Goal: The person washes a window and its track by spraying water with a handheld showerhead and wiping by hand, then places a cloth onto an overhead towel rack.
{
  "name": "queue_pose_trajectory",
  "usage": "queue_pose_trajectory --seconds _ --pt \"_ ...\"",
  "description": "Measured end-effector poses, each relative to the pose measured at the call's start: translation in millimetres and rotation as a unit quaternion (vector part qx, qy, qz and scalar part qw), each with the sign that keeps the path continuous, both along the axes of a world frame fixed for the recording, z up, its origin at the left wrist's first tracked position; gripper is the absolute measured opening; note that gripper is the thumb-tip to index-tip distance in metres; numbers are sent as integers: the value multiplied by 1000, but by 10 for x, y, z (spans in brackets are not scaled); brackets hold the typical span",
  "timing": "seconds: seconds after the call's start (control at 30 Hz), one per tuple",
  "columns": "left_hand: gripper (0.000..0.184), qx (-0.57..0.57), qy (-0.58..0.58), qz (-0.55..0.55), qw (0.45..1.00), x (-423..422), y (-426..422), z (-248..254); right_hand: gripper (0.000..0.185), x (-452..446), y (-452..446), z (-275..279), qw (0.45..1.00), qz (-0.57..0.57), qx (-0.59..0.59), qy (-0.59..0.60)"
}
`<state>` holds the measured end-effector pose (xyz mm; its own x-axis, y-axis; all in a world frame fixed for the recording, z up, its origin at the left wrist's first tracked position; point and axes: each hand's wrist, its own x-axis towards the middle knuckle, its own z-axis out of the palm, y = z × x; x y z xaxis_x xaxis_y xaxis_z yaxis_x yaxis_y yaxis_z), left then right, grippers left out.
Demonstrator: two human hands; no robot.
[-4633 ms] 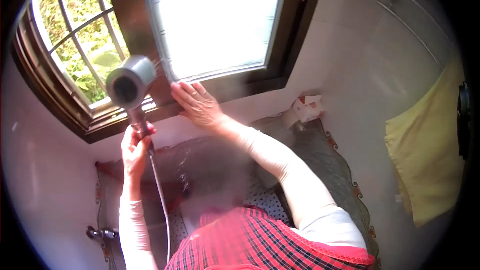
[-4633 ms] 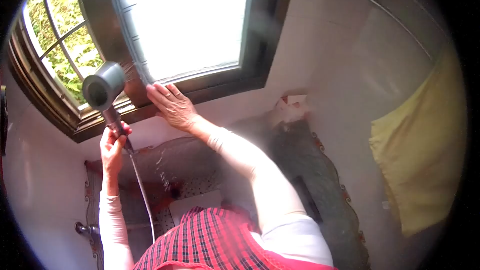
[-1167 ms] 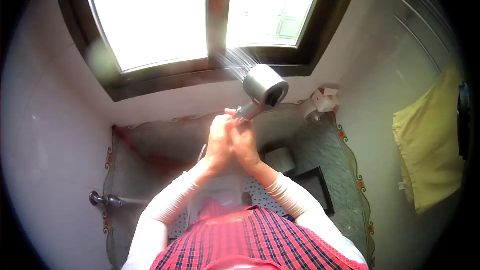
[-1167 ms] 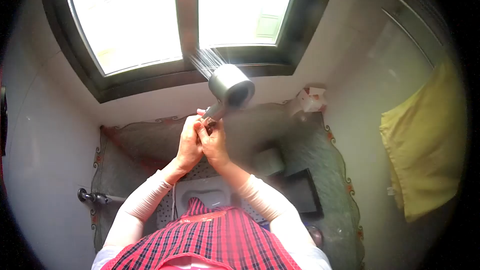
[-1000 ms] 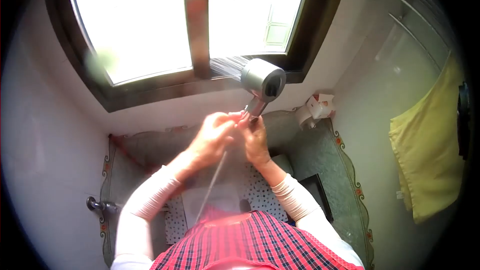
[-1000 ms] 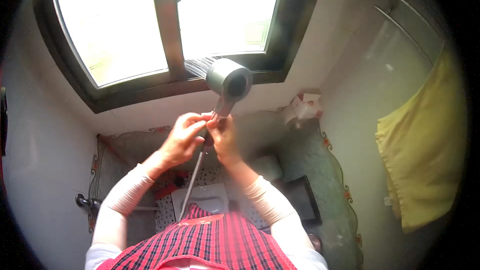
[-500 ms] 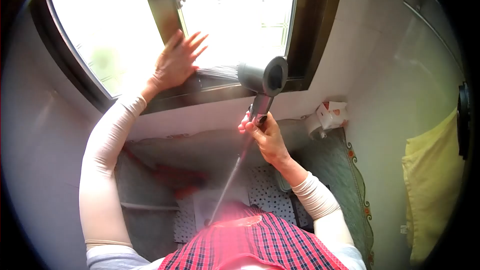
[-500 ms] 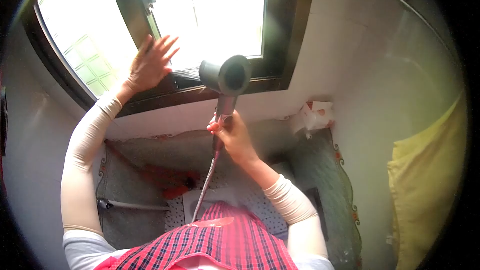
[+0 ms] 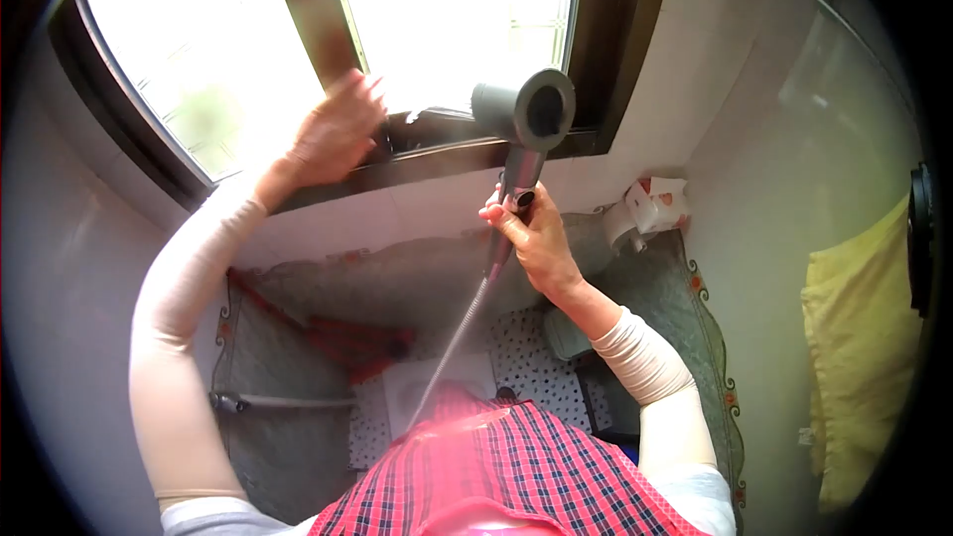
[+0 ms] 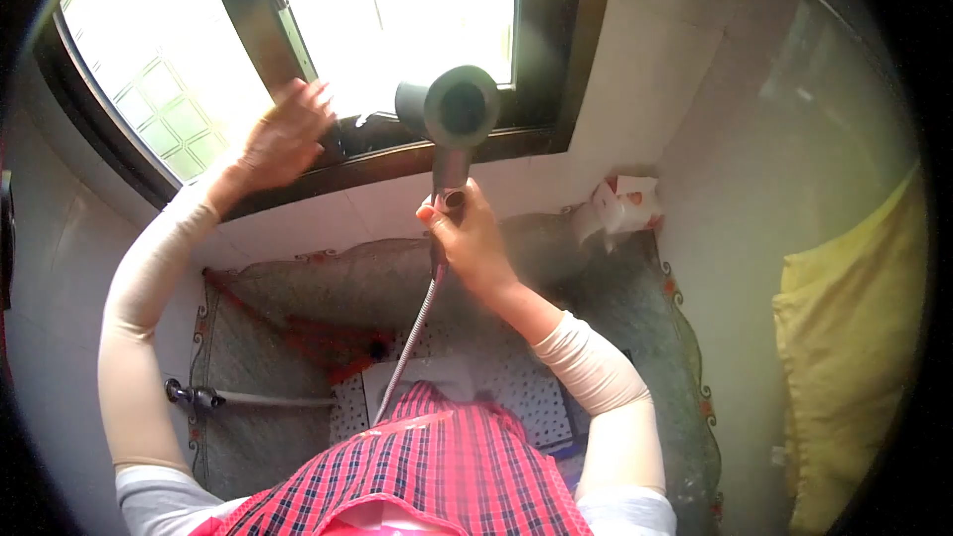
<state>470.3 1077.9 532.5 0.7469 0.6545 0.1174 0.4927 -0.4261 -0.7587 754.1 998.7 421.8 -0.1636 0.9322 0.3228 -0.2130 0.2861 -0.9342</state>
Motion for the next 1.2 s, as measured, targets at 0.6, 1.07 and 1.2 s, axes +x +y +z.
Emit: queue_pose_trajectory --seconds 0.6,1.07,1.2 --pt "71 34 -247 138 959 -1063 -429 -808 23 -280 -123 -200 984 168 -48 -22" --pt "86 184 -75 56 978 -1322 -470 1615 23 -1077 222 1880 982 144 126 4" --pt "80 289 -127 -18 949 -1206 -144 2144 24 -1085 224 2366 988 98 118 -7"
